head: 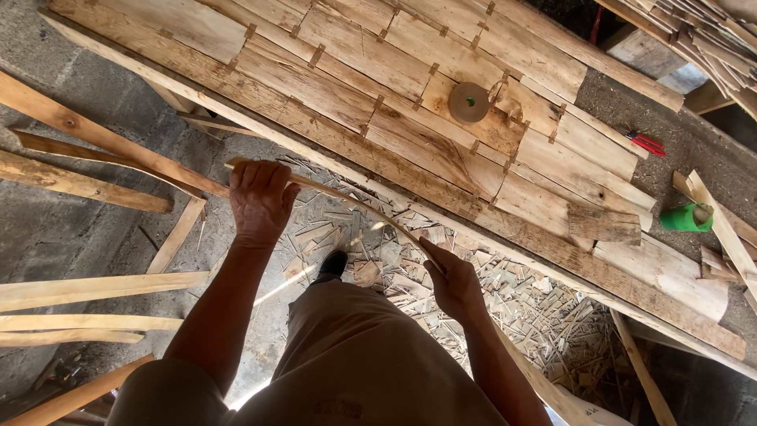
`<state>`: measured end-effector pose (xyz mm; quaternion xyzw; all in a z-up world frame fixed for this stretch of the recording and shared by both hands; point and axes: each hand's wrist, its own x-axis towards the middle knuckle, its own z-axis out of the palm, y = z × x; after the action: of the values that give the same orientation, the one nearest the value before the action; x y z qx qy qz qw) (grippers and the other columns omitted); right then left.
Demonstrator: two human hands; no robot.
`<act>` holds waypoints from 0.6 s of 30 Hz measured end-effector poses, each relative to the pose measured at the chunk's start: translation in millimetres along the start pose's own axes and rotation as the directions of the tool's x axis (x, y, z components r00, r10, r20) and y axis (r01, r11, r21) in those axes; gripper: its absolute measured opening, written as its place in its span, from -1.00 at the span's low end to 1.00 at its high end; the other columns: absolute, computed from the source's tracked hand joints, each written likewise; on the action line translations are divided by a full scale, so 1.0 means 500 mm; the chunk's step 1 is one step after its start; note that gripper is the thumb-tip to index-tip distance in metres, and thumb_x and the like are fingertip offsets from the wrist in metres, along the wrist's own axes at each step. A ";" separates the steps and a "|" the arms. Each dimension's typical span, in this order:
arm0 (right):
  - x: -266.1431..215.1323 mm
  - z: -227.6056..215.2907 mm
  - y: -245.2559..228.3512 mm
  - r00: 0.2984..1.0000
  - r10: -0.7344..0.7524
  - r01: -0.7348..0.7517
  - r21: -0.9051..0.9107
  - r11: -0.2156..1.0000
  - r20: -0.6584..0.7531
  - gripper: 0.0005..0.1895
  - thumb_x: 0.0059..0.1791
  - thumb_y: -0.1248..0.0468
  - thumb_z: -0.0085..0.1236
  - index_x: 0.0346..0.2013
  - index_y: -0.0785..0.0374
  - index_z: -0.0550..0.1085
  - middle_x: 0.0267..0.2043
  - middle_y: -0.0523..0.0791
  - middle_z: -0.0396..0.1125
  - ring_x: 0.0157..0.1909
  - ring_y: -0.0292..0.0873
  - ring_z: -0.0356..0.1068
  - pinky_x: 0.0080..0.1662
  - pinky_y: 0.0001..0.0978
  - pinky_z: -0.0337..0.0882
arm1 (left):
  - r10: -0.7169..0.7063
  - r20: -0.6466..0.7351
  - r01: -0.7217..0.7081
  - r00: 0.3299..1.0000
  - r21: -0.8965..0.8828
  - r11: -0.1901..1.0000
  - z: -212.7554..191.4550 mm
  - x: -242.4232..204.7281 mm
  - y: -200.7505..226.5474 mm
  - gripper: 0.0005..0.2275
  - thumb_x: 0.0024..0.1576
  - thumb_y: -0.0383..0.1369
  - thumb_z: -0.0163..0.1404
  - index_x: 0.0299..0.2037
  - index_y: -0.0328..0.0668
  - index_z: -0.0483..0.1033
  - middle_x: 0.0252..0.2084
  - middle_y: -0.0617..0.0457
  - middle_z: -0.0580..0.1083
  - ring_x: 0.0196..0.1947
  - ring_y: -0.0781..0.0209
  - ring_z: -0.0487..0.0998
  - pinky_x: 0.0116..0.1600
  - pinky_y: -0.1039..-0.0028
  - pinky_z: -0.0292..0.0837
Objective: Cutting and fitting bamboo strips onto a wooden surface.
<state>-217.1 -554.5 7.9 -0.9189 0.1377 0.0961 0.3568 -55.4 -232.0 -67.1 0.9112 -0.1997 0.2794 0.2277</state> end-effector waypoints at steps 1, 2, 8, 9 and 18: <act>0.002 0.002 0.004 1.000 -0.021 0.021 -0.007 1.000 0.001 -0.50 0.05 0.27 0.09 0.30 -0.06 0.42 -0.02 0.03 0.54 -0.17 -0.05 0.56 -0.08 -0.24 0.49 | 0.000 0.014 0.000 1.000 0.001 1.000 -0.001 0.004 -0.001 -0.72 0.08 -0.12 0.22 -0.19 -0.13 0.58 -0.16 0.10 0.59 -0.05 0.08 0.56 0.17 0.20 0.30; 0.007 0.001 0.012 1.000 -0.020 0.020 -0.009 1.000 0.005 -0.50 0.05 0.27 0.09 0.30 -0.06 0.42 -0.02 0.03 0.54 -0.17 -0.05 0.56 -0.08 -0.24 0.49 | -0.004 0.015 0.004 1.000 0.002 1.000 0.006 -0.003 -0.003 -0.72 0.08 -0.12 0.22 -0.19 -0.13 0.58 -0.16 0.10 0.59 -0.05 0.08 0.56 0.17 0.20 0.30; 0.015 0.000 0.020 0.992 -0.104 0.106 0.027 0.994 -0.067 -0.53 0.05 0.27 0.10 0.28 -0.02 0.44 0.06 0.02 0.52 0.03 -0.03 0.58 0.02 -0.24 0.49 | -0.011 -0.041 0.011 0.999 0.006 1.000 0.002 0.007 0.007 -0.71 0.15 -0.12 0.20 -0.15 -0.16 0.58 -0.13 0.07 0.58 -0.01 0.08 0.55 0.25 0.20 0.29; 0.014 0.000 0.019 0.993 -0.103 0.104 0.020 0.994 -0.061 -0.53 0.05 0.26 0.10 0.29 -0.02 0.44 0.07 0.03 0.51 0.04 -0.03 0.56 0.03 -0.25 0.48 | -0.022 -0.016 0.023 1.000 0.022 1.000 0.007 0.002 0.004 -0.71 0.16 -0.10 0.21 -0.15 -0.15 0.59 -0.16 0.07 0.59 -0.04 0.09 0.55 0.21 0.21 0.29; 0.027 -0.001 0.009 0.995 -0.050 0.049 -0.014 0.999 -0.086 -0.53 0.05 0.23 0.13 0.28 -0.05 0.46 -0.11 0.04 0.55 -0.20 -0.10 0.56 -0.10 -0.26 0.48 | -0.089 -0.047 0.090 0.995 0.039 0.995 0.031 -0.024 0.004 -0.72 0.16 -0.11 0.23 -0.15 -0.13 0.62 -0.17 0.08 0.63 -0.08 0.14 0.59 0.16 0.27 0.29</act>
<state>-205.7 -560.6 1.5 -0.9275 0.1294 0.0483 0.3474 -59.1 -239.0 -85.2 0.9171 -0.1478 0.2933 0.2258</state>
